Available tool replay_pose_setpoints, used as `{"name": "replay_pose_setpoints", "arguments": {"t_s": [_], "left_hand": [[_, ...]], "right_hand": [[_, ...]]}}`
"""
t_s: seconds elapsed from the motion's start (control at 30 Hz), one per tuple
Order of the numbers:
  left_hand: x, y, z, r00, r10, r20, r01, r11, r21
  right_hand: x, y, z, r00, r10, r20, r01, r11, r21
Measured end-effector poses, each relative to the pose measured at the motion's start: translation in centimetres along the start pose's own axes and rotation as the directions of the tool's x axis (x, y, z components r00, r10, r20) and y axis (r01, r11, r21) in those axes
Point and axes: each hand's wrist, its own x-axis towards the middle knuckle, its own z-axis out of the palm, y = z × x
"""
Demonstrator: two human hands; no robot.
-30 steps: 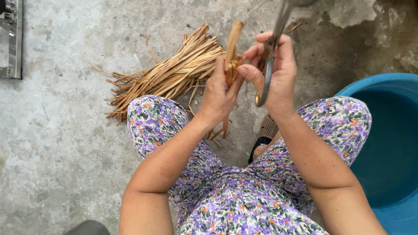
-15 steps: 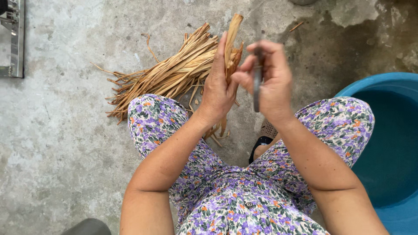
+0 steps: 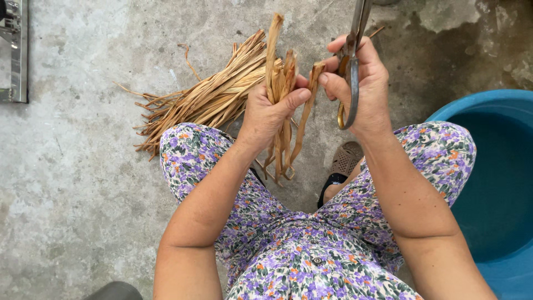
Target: The person sits on a small stool and uses shears to trim the ends of dried plant stalks. They cut the binding, separate the stalks, and trim them into smaller pieces, placing the cut pieces on the floor.
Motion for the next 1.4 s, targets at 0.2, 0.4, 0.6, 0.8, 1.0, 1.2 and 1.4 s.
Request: {"name": "replay_pose_setpoints", "arguments": {"t_s": [0.2,0.4,0.6,0.8,1.0,1.2,1.4], "left_hand": [[0.2,-0.5,-0.2,0.999,-0.022,-0.029,0.018,0.991,-0.135],[1.0,-0.4,-1.1,0.99,0.036,-0.138,-0.071,0.966,-0.25],[1.1,-0.2,-1.5,0.978,0.088,-0.189,-0.141,0.948,-0.286],[1.0,-0.3,-1.4,0.983,0.1,-0.157,-0.143,0.944,-0.296],[1.0,0.0,-1.0,0.982,0.083,-0.17,-0.132,0.946,-0.297],[0.9,0.0,-1.3,0.982,0.092,-0.168,-0.139,0.946,-0.293],[1.1,-0.7,-1.5,0.983,0.092,-0.156,-0.131,0.956,-0.262]], "right_hand": [[-0.3,0.6,0.6,0.988,-0.14,0.064,0.146,0.985,-0.097],[-0.9,1.1,1.4,0.991,-0.084,0.101,0.121,0.878,-0.463],[-1.7,1.5,2.7,0.979,-0.103,0.174,0.195,0.708,-0.679],[-2.0,1.0,3.4,0.985,-0.114,0.131,0.174,0.669,-0.723],[-2.2,0.7,3.9,0.96,-0.222,0.173,0.275,0.619,-0.736],[-2.2,0.8,3.7,0.979,-0.172,0.112,0.199,0.678,-0.708],[-1.8,1.6,3.2,1.0,0.008,0.001,-0.006,0.784,-0.621]]}}
